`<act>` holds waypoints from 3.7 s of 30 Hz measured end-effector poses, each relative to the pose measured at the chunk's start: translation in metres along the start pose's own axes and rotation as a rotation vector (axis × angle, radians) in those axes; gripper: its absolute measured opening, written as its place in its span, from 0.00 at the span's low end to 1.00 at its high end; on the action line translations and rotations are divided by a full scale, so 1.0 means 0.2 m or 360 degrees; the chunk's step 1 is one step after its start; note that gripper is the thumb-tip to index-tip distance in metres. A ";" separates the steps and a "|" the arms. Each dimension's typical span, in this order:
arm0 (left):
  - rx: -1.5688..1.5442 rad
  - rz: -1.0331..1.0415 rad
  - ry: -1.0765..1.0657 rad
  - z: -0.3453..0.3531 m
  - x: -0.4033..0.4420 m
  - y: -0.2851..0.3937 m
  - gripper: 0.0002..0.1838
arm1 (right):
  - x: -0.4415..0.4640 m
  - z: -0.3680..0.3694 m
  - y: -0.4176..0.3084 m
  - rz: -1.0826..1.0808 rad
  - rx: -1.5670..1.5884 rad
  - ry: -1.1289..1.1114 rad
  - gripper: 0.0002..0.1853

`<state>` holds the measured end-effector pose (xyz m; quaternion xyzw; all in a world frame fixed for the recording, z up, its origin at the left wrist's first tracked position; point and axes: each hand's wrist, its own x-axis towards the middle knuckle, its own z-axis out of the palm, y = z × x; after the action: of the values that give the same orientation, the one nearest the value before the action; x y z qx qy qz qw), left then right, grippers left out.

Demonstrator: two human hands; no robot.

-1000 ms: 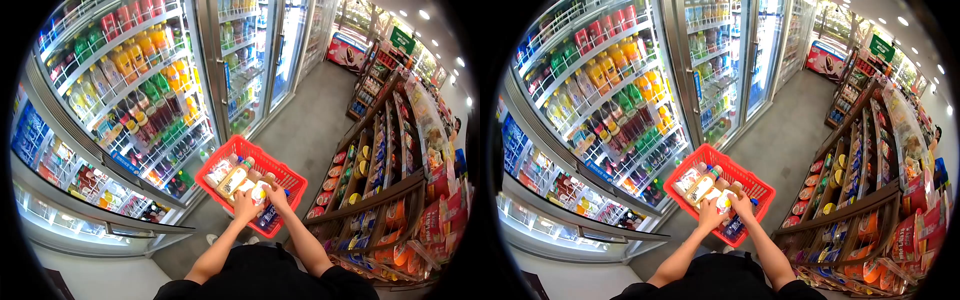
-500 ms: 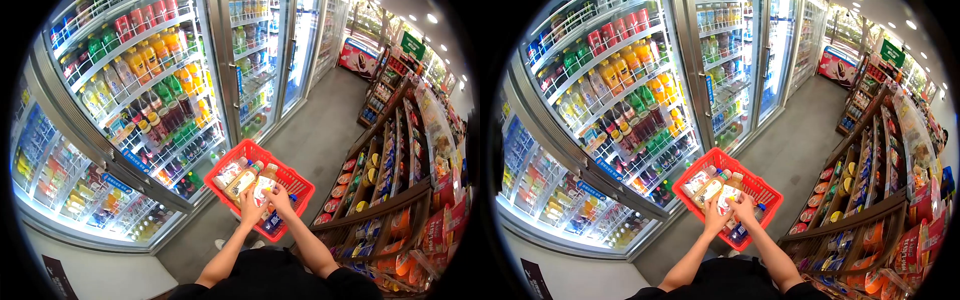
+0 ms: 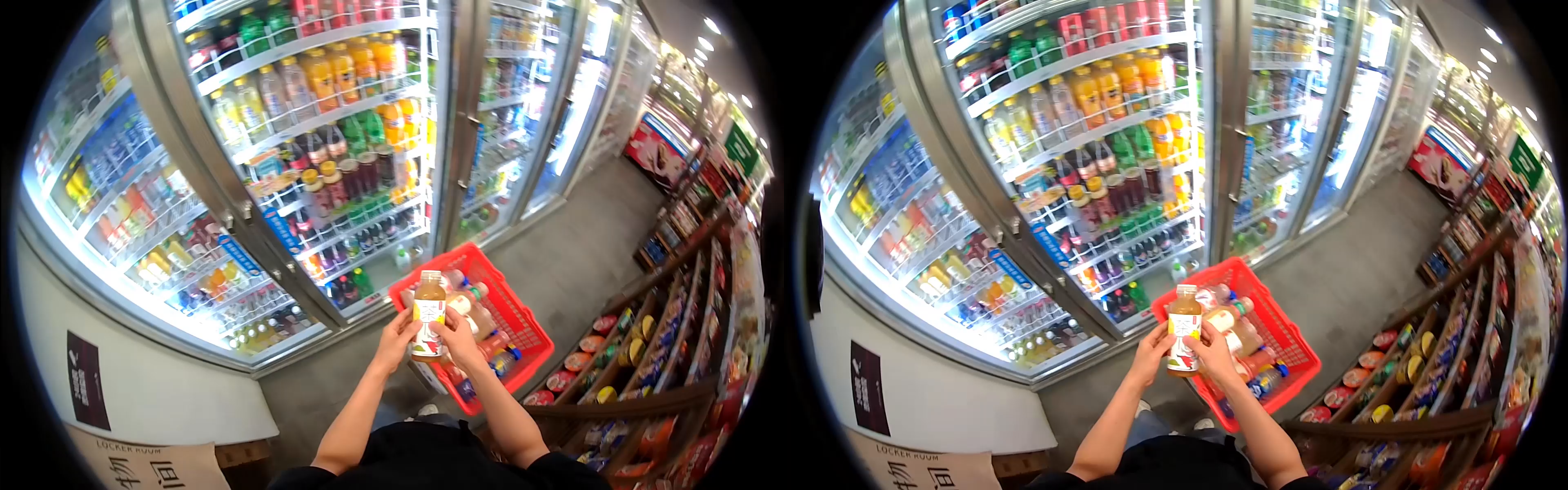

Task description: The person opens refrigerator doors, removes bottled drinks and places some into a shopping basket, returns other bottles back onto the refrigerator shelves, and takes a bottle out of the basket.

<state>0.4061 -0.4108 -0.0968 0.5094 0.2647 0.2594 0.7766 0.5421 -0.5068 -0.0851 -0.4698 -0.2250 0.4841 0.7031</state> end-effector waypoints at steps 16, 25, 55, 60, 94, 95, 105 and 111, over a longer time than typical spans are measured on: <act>0.0098 0.0367 0.0417 -0.86 -0.11 0.47 0.32 | 0.56 0.86 0.29 0.0203 -0.0233 -0.0570 0.23; 0.0571 0.0656 0.1215 -1.42 0.01 0.83 0.33 | 0.81 1.38 0.31 0.0097 0.0043 -0.0624 0.21; 0.1209 0.0512 0.1427 -1.81 0.36 1.12 0.30 | 0.82 1.71 0.44 -0.0041 -0.0215 -0.0227 0.22; 0.1272 0.0431 0.1445 -1.79 0.34 1.17 0.31 | 0.78 1.70 0.39 -0.0064 -0.0173 -0.0340 0.24; 0.1538 0.1776 0.2772 -0.77 -1.14 0.61 0.16 | -0.01 1.42 0.31 0.0039 -0.0098 -0.0817 0.27; 0.1536 0.1893 0.2840 -0.77 -1.12 0.60 0.14 | -0.03 1.41 0.31 0.0046 -0.0111 -0.0800 0.27; 0.0720 0.0770 0.1103 -1.13 -0.80 0.90 0.15 | -0.03 1.43 0.21 0.0022 -0.0086 -0.0828 0.26; 0.0336 0.0148 0.1151 -1.33 -0.84 1.11 0.27 | 0.04 1.54 0.16 -0.0030 -0.0068 -0.0886 0.26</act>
<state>0.0742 -0.2726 0.0435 0.4736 0.5235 0.4287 0.5638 0.2929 -0.3599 0.0266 -0.3314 -0.4240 0.5832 0.6085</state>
